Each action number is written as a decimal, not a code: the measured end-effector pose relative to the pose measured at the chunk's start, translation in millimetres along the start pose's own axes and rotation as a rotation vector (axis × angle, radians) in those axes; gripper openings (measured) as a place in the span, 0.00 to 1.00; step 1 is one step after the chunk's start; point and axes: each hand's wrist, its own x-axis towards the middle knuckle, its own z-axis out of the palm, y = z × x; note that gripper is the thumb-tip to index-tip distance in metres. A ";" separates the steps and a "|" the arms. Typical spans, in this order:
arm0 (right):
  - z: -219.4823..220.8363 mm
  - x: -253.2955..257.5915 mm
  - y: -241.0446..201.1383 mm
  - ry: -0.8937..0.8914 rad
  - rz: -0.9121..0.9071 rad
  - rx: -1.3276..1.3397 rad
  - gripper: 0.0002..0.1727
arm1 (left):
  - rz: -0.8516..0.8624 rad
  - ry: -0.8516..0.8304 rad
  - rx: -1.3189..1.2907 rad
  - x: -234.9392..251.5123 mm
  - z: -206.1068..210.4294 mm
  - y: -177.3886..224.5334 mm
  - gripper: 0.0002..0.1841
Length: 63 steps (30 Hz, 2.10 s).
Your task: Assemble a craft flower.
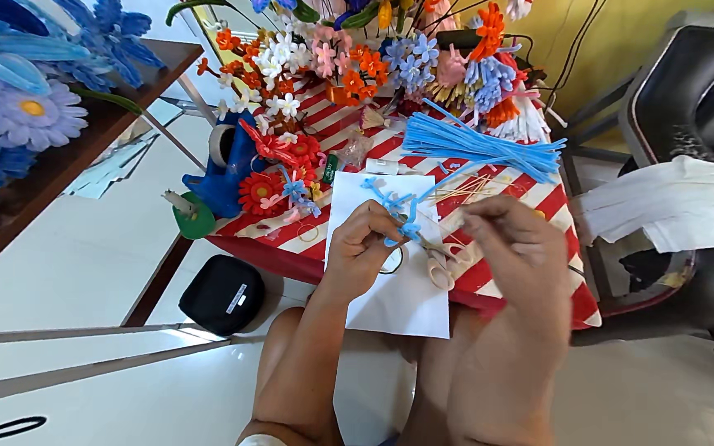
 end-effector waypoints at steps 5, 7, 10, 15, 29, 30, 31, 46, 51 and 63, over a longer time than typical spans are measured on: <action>-51.5 -14.7 -16.2 0.217 0.346 -0.494 0.15 | -0.040 0.074 -0.104 2.1 -1.4 -0.1 0.11; -66.8 -19.2 -17.6 0.250 0.512 -0.591 0.17 | -0.062 0.100 -0.127 3.2 -0.8 0.0 0.11; -85.8 -20.5 -4.5 0.181 0.732 -0.634 0.23 | -0.089 0.136 -0.143 3.4 0.0 0.1 0.14; -98.6 -16.6 44.6 -0.117 0.890 -0.566 0.39 | -0.103 0.157 -0.151 4.6 1.6 -0.8 0.14; -87.7 -12.9 74.9 -0.054 0.604 -0.345 0.20 | -0.085 0.149 -0.089 4.1 -1.0 -1.3 0.13; -86.4 -14.8 66.0 -0.018 0.526 -0.289 0.20 | -0.085 0.145 -0.081 4.0 -2.1 -1.9 0.13; -83.5 -16.3 56.0 0.007 0.437 -0.197 0.18 | -0.083 0.143 -0.069 4.0 -2.4 -1.8 0.13; -44.9 -24.9 -12.9 -0.122 0.068 0.204 0.15 | -0.032 0.148 0.019 4.1 2.9 -1.7 0.13; -31.7 -23.6 -20.6 -0.132 0.055 0.052 0.16 | -0.008 0.153 0.063 2.0 4.3 0.2 0.12; -21.7 -20.8 -24.9 -0.205 0.048 -0.105 0.19 | 0.013 0.175 0.203 -0.1 0.3 3.4 0.12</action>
